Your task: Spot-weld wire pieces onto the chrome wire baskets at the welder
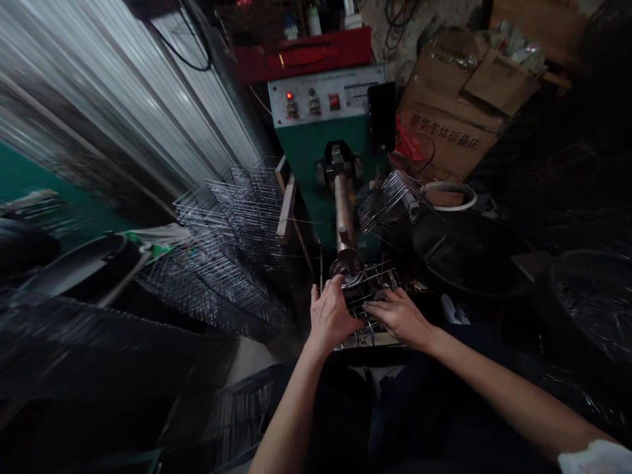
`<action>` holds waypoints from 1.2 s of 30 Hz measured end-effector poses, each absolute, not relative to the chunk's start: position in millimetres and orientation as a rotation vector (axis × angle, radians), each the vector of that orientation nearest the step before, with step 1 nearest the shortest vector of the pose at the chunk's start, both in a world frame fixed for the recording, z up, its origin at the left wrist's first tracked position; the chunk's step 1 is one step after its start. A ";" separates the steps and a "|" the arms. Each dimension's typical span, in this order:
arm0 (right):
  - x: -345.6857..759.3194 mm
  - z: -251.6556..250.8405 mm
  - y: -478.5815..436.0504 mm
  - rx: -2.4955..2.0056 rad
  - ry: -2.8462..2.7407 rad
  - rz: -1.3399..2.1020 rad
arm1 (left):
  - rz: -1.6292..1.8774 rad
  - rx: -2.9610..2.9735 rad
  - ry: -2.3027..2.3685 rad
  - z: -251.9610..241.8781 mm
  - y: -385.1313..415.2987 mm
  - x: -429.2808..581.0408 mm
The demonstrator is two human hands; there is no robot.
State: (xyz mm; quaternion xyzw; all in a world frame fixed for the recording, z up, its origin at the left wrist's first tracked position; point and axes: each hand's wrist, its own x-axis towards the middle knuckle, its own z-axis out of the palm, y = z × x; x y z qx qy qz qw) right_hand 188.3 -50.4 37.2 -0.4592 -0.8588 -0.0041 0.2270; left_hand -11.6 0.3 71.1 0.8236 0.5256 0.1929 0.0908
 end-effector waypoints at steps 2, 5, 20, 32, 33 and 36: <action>188.8 38.0 -46.9 -1.277 -2.378 -0.007 | 0.585 2.451 1.561 71.1 4.1 -12.1; 189.6 38.3 -40.6 -1.282 -2.382 -0.001 | 0.592 2.449 1.556 71.7 9.6 -13.0; 181.8 40.8 -13.0 -1.316 -2.338 -0.204 | 0.477 2.451 1.576 85.6 41.5 -12.6; 183.0 57.9 6.4 -1.476 -2.247 -0.207 | 0.360 2.472 1.594 92.0 70.9 -14.9; 184.4 60.1 8.1 -1.508 -2.242 -0.214 | 0.345 2.469 1.602 92.9 74.6 -15.0; 188.0 65.4 15.0 -1.567 -2.232 -0.208 | 0.328 2.461 1.605 96.6 85.2 -15.6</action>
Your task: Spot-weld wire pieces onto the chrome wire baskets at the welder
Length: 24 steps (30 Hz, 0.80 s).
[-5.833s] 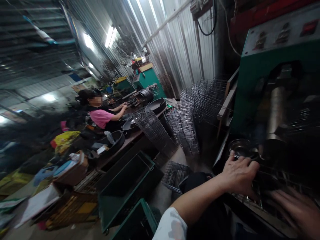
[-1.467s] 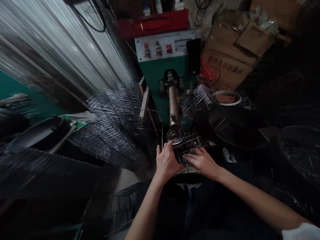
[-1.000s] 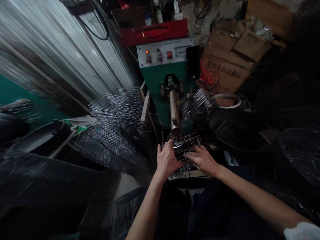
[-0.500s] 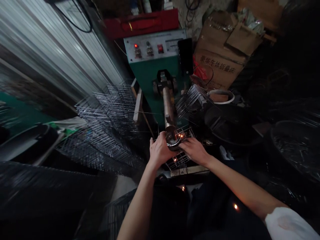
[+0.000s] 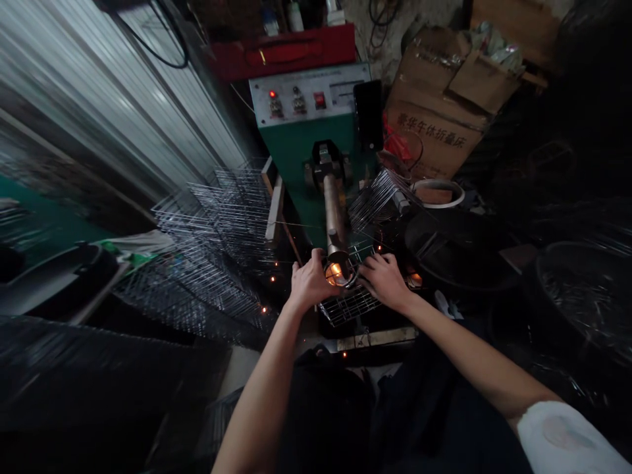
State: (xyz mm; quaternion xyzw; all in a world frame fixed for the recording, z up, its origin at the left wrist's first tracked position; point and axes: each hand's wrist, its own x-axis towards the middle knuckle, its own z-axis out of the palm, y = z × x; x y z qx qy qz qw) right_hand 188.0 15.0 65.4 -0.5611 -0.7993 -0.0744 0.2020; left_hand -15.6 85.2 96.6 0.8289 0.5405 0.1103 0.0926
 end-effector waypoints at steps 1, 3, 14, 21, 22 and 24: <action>188.7 66.2 17.5 -1.570 -2.229 -0.202 | 0.329 2.458 1.602 97.9 87.9 -15.9; 189.1 66.4 21.8 -1.563 -2.217 -0.193 | 0.337 2.455 1.591 99.7 92.0 -16.4; 188.9 65.7 31.9 -1.563 -2.161 -0.195 | 0.380 2.495 1.574 100.7 101.7 -17.5; 189.9 61.0 31.7 -1.504 -2.154 -0.165 | 0.443 2.524 1.545 94.4 98.3 -17.1; 191.9 61.7 32.1 -1.509 -2.166 -0.158 | 0.425 2.527 1.528 95.1 98.4 -18.7; 200.1 65.7 36.4 -1.506 -2.188 -0.117 | 0.403 2.540 1.471 98.8 101.6 -25.6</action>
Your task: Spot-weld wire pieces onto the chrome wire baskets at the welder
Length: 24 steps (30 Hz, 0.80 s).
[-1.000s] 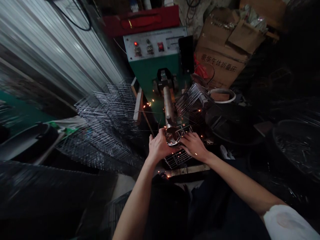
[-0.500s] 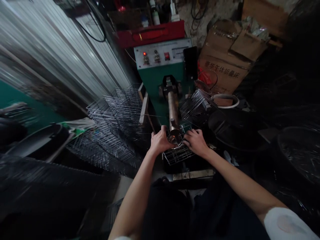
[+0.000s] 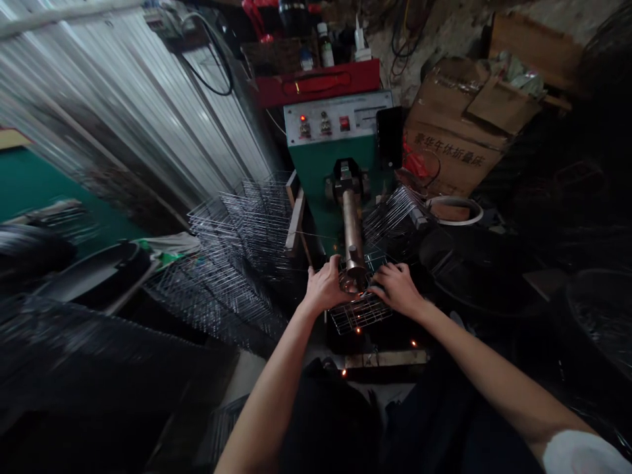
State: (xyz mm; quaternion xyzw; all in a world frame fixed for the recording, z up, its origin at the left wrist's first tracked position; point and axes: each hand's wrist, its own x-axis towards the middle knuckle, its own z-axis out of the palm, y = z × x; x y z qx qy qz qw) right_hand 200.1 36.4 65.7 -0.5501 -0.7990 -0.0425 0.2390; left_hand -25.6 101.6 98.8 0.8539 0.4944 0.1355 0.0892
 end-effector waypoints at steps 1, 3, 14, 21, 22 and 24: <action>206.3 68.8 41.2 -1.499 -2.180 -0.086 | 0.411 2.544 1.451 101.6 105.2 -30.8; 221.5 76.7 57.2 -1.490 -2.122 -0.025 | 0.438 2.531 1.496 107.7 116.4 -43.3; 264.4 96.6 171.2 -1.580 -2.381 0.567 | -0.020 2.492 1.454 109.4 196.1 -60.1; 267.4 78.2 195.9 -1.627 -2.291 0.404 | 0.299 2.469 1.691 112.7 187.7 -38.0; 267.2 78.3 198.2 -1.640 -2.266 0.378 | 0.372 2.465 1.709 119.3 183.8 -37.3; 271.1 80.4 198.6 -1.640 -2.256 0.372 | 0.517 2.452 1.718 134.0 170.0 -42.2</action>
